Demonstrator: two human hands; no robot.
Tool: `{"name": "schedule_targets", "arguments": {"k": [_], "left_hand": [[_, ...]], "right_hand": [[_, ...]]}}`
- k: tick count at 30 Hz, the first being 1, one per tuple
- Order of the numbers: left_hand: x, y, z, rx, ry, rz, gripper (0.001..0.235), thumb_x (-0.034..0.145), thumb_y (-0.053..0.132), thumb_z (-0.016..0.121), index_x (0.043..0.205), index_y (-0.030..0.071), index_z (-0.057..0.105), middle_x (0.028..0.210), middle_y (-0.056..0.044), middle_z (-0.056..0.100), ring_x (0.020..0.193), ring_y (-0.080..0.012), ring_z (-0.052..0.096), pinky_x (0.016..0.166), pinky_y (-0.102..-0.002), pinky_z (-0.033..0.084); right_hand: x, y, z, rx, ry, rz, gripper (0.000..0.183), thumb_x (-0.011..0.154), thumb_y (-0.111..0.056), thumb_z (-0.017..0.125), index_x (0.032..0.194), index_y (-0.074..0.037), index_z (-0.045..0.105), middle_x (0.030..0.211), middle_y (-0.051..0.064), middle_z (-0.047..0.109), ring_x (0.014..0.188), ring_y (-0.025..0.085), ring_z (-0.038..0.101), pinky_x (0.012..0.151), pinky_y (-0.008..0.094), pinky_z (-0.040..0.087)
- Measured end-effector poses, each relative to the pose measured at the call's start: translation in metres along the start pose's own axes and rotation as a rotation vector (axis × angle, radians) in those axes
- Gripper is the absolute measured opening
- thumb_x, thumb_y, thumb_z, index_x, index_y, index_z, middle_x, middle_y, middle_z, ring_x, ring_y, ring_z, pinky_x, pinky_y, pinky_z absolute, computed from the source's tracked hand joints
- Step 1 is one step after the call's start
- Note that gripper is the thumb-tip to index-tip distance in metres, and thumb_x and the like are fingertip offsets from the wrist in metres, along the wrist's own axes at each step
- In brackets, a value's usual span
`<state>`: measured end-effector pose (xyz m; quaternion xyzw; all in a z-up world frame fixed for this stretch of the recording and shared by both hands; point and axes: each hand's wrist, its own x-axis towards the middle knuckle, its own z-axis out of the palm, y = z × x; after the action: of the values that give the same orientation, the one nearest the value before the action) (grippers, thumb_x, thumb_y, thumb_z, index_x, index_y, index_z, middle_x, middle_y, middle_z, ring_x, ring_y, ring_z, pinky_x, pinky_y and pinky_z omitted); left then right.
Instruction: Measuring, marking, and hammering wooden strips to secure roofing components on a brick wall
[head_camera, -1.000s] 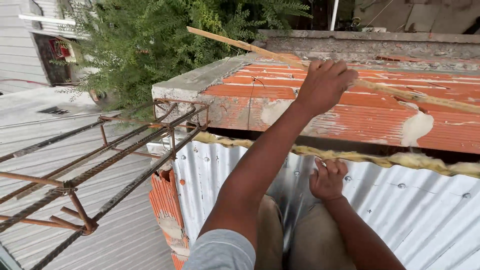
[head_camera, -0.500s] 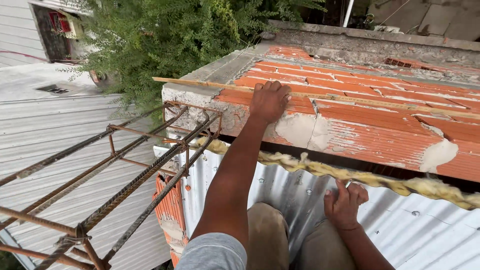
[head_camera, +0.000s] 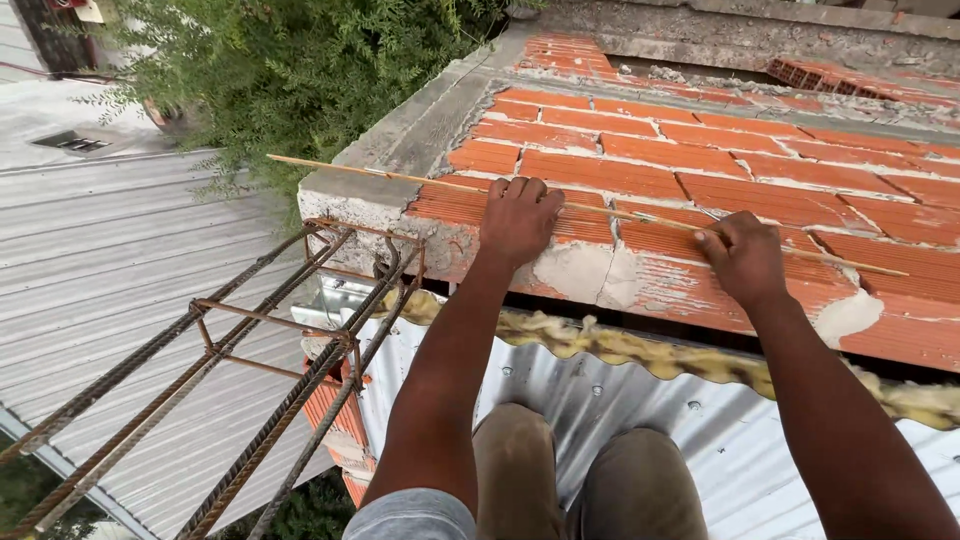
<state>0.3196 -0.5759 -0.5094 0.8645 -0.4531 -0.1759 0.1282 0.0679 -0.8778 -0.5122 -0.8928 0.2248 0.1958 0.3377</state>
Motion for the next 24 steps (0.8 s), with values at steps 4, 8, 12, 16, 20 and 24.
{"name": "schedule_targets", "arguments": {"k": [4, 8, 12, 16, 20, 24], "left_hand": [[-0.005, 0.005, 0.006, 0.024, 0.040, -0.191, 0.080, 0.086, 0.060, 0.070, 0.146, 0.011, 0.051, 0.152, -0.012, 0.052, 0.141, -0.0329, 0.049, 0.118, -0.060, 0.032], [0.001, 0.005, 0.004, 0.040, 0.114, -0.184, 0.085, 0.082, 0.054, 0.073, 0.146, 0.005, 0.047, 0.151, -0.015, 0.049, 0.140, -0.0363, 0.049, 0.115, -0.059, 0.037], [-0.008, 0.005, 0.013, 0.036, -0.068, -0.248, 0.078, 0.086, 0.054, 0.060, 0.143, 0.002, 0.052, 0.138, -0.016, 0.062, 0.124, -0.0360, 0.058, 0.103, -0.053, 0.043], [0.003, -0.003, 0.020, -0.008, -0.366, -0.346, 0.076, 0.090, 0.052, 0.054, 0.150, 0.006, 0.047, 0.145, -0.018, 0.059, 0.108, -0.0408, 0.068, 0.079, -0.055, 0.055], [0.038, -0.032, 0.019, -0.408, -0.578, -0.760, 0.086, 0.090, 0.040, 0.064, 0.161, 0.011, 0.027, 0.170, -0.014, 0.025, 0.154, -0.0372, 0.029, 0.104, -0.064, 0.043], [0.057, -0.051, 0.017, -0.055, -1.045, -0.544, 0.057, 0.088, 0.014, 0.064, 0.141, 0.004, 0.045, 0.132, -0.022, 0.057, 0.113, -0.0440, 0.062, 0.083, -0.056, 0.054]], "right_hand": [[-0.022, 0.047, 0.005, -0.211, 0.209, -0.004, 0.023, 0.109, -0.033, 0.071, 0.096, -0.015, 0.075, 0.097, 0.002, 0.069, 0.105, 0.028, 0.063, 0.089, 0.049, 0.036], [-0.035, 0.075, -0.004, -0.343, 0.339, -0.003, 0.015, 0.108, -0.022, 0.077, 0.098, -0.013, 0.071, 0.103, 0.002, 0.072, 0.110, 0.026, 0.065, 0.092, 0.045, 0.032], [-0.040, 0.061, -0.006, -0.254, 0.421, 0.020, 0.025, 0.106, -0.026, 0.076, 0.090, -0.009, 0.070, 0.107, 0.010, 0.069, 0.094, 0.026, 0.063, 0.093, 0.046, 0.032], [-0.032, 0.052, -0.016, -0.228, 0.487, -0.003, 0.028, 0.106, -0.028, 0.072, 0.088, -0.008, 0.068, 0.100, 0.010, 0.066, 0.083, 0.028, 0.059, 0.090, 0.046, 0.034], [-0.030, 0.052, -0.015, -0.270, 0.540, 0.005, 0.031, 0.104, -0.028, 0.071, 0.082, -0.008, 0.063, 0.093, 0.007, 0.065, 0.082, 0.026, 0.057, 0.083, 0.044, 0.032], [-0.034, 0.051, -0.014, -0.317, 0.517, 0.025, 0.029, 0.104, -0.030, 0.071, 0.086, -0.009, 0.066, 0.094, 0.006, 0.062, 0.076, 0.026, 0.052, 0.084, 0.043, 0.034]]}}
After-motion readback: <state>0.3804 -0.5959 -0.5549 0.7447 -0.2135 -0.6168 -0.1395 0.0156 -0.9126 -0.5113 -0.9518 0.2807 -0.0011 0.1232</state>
